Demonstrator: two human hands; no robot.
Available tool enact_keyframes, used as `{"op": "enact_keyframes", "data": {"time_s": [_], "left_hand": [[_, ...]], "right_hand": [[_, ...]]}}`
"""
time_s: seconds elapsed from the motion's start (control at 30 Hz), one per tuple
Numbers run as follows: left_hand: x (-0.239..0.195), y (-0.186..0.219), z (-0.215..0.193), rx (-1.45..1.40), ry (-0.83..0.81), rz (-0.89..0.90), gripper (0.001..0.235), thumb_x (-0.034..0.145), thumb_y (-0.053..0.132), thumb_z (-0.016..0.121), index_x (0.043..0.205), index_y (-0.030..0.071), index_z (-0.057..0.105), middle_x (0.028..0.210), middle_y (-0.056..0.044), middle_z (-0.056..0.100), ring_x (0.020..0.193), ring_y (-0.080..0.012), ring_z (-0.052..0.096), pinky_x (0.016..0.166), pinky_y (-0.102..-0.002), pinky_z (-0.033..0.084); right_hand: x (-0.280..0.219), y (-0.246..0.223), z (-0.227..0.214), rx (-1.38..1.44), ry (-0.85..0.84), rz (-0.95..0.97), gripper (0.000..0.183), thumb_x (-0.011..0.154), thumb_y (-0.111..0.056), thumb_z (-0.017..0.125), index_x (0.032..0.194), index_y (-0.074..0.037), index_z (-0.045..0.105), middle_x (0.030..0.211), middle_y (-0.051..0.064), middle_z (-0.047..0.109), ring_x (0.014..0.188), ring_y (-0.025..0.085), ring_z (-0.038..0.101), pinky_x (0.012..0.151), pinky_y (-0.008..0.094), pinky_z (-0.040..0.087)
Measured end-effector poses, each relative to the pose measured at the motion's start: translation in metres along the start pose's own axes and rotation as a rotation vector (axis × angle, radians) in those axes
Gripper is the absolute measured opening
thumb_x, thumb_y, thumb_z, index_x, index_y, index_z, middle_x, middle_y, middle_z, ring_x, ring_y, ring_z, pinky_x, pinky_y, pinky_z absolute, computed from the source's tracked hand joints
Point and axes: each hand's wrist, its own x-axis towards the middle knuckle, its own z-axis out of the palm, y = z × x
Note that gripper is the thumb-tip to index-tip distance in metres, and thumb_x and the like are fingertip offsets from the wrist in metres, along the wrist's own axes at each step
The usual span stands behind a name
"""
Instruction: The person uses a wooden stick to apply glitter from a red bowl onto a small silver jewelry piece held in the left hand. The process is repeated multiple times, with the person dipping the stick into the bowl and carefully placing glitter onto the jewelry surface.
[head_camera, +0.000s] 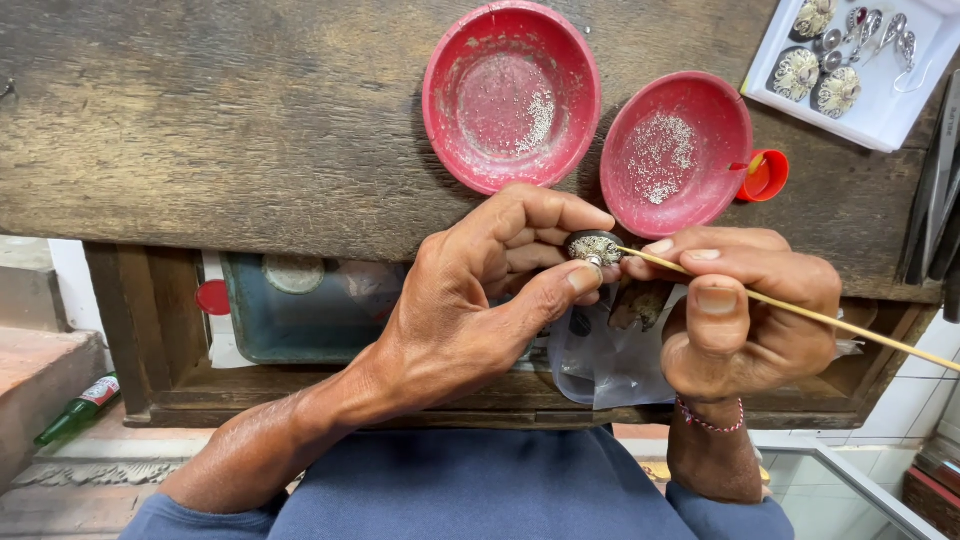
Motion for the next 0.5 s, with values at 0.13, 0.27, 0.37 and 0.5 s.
{"op": "enact_keyframes", "data": {"time_s": [0.13,0.27,0.37,0.5], "left_hand": [[0.0003,0.0007,-0.0003,0.007,-0.001,-0.001,0.028,0.1,0.01,0.062,0.127,0.004,0.059,0.114,-0.008,0.071,0.095,-0.0148,0.076,0.083,-0.022,0.058],[0.0005,0.0012,-0.0006,0.027,-0.006,0.008,0.028,0.1,0.01,0.062,0.127,0.004,0.059,0.115,-0.008,0.072,0.097,-0.0158,0.078,0.085,-0.022,0.059],[0.0006,-0.0004,-0.0011,0.018,-0.01,0.011,0.028,0.101,0.01,0.062,0.128,0.004,0.058,0.116,-0.008,0.071,0.099,-0.0163,0.078,0.088,-0.023,0.06],[0.0007,-0.0001,-0.0013,0.004,-0.014,0.018,0.028,0.101,0.01,0.061,0.128,0.003,0.058,0.118,-0.009,0.07,0.101,-0.017,0.078,0.092,-0.024,0.061]], "right_hand": [[0.0003,0.0007,0.0003,0.01,-0.015,-0.011,0.026,0.103,-0.024,0.063,0.092,-0.001,0.056,0.072,0.017,0.058,0.063,0.029,0.068,0.059,0.03,0.055],[0.0009,0.0002,-0.0006,0.004,-0.013,-0.015,0.026,0.102,-0.023,0.063,0.091,-0.001,0.057,0.073,0.017,0.059,0.063,0.029,0.067,0.058,0.031,0.055],[0.0022,-0.0009,-0.0035,-0.001,-0.05,-0.009,0.026,0.103,-0.024,0.062,0.093,-0.001,0.056,0.076,0.02,0.061,0.062,0.029,0.067,0.058,0.031,0.056],[0.0013,0.0,-0.0031,-0.026,-0.04,-0.019,0.028,0.104,-0.024,0.062,0.091,0.0,0.056,0.075,0.018,0.06,0.063,0.029,0.067,0.058,0.031,0.055]]}}
